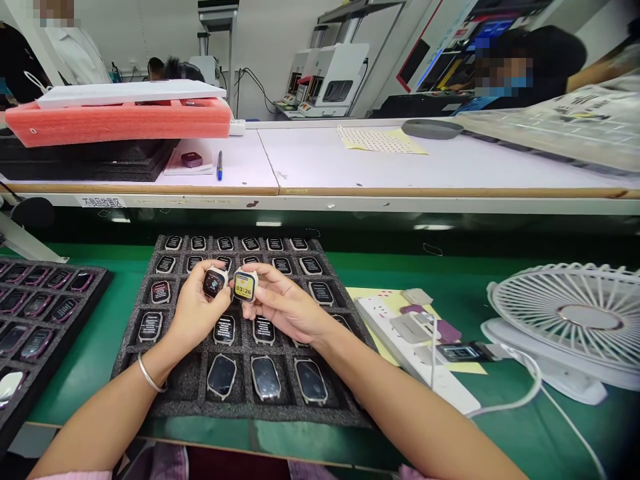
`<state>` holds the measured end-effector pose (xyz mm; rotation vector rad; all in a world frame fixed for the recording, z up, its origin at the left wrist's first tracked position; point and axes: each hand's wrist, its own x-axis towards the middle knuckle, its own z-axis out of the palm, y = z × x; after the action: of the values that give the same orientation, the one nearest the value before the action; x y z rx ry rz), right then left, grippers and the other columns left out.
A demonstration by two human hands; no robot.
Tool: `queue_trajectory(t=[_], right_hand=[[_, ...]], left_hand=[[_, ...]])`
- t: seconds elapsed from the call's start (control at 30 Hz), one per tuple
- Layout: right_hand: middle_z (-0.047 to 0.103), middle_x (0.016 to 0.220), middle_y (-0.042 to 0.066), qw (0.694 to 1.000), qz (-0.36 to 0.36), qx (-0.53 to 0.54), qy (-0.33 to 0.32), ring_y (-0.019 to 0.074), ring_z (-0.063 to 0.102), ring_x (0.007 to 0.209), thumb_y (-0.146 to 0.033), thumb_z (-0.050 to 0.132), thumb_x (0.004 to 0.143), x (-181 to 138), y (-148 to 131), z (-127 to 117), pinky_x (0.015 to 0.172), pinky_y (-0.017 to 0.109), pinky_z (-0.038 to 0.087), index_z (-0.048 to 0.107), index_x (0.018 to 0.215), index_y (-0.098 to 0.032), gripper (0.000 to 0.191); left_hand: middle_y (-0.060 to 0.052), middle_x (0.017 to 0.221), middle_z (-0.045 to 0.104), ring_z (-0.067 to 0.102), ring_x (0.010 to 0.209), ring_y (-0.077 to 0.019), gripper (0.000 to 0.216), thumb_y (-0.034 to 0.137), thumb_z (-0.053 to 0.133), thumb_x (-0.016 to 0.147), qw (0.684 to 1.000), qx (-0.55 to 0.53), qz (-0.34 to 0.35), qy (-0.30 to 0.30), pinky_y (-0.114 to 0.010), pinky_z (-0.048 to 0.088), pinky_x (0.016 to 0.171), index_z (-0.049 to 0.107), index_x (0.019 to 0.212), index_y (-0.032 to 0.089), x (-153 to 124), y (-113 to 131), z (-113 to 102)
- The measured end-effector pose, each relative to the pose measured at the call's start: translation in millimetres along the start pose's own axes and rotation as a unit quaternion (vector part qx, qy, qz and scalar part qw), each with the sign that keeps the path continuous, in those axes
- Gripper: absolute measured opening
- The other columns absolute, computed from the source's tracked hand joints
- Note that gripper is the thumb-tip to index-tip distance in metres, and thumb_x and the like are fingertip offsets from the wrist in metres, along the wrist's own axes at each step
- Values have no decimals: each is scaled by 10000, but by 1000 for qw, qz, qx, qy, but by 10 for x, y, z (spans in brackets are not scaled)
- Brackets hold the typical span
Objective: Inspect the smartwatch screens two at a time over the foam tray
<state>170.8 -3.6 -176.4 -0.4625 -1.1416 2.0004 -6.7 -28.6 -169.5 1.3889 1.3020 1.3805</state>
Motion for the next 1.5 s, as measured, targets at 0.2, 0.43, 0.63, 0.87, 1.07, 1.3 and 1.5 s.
queue_trajectory(t=[0.2, 0.43, 0.63, 0.87, 1.07, 1.3, 1.5], right_hand=[[685, 945, -11, 1000, -2, 5, -2, 109, 682, 713, -340, 815, 813, 9, 14, -18, 694, 263, 535, 657, 1151, -274, 379], [661, 931, -17, 1000, -10, -3, 5, 106, 660, 711, -341, 807, 822, 17, 16, -53, 703, 270, 523, 656, 1146, -285, 362], [656, 938, -7, 1000, 0, -17, 8, 114, 625, 705, -367, 805, 817, 12, 10, -44, 724, 305, 508, 635, 1148, -280, 382], [659, 949, -6, 1000, -1, -10, 7, 114, 632, 701, -376, 804, 817, 12, 37, -54, 696, 292, 491, 627, 1150, -280, 389], [657, 948, -4, 1000, -4, -10, 5, 116, 633, 709, -368, 803, 818, -1, 29, -44, 717, 304, 505, 632, 1156, -278, 389], [681, 984, 14, 1000, -4, -2, 12, 115, 640, 698, -357, 808, 813, 5, 24, -32, 695, 289, 512, 655, 1171, -281, 396], [691, 1018, 22, 1000, -2, -2, 16, 113, 638, 698, -353, 810, 809, 0, 18, -35, 695, 291, 521, 662, 1181, -282, 406]], left_hand=[[-8, 921, 606, 595, 848, -157, 376, 214, 629, 715, 1000, 20, -8, 0, -301, 469, 817, 560, 1084, 193, 3, -32, -8], [-3, 910, 593, 545, 814, -145, 342, 201, 620, 734, 999, 43, -1, 5, -277, 431, 753, 564, 1071, 198, -4, -43, -29], [23, 829, 565, 502, 682, -109, 358, 224, 650, 700, 999, -13, -42, 0, -250, 411, 636, 567, 1047, 199, 0, 20, -32], [52, 767, 534, 349, 474, -35, 428, 324, 709, 683, 972, -163, -153, -68, -215, 266, 457, 536, 1055, 201, -4, 109, -21], [31, 782, 577, 448, 562, -67, 395, 260, 694, 679, 990, -99, -86, -44, -208, 356, 513, 563, 1047, 203, 3, 51, -21], [-12, 889, 644, 644, 891, -170, 366, 217, 659, 676, 996, -65, -43, -32, -304, 502, 817, 564, 1029, 205, -9, 66, -27], [-10, 890, 637, 627, 868, -165, 382, 230, 661, 690, 997, -55, -41, -25, -296, 495, 792, 564, 1059, 201, 2, 20, -45]])
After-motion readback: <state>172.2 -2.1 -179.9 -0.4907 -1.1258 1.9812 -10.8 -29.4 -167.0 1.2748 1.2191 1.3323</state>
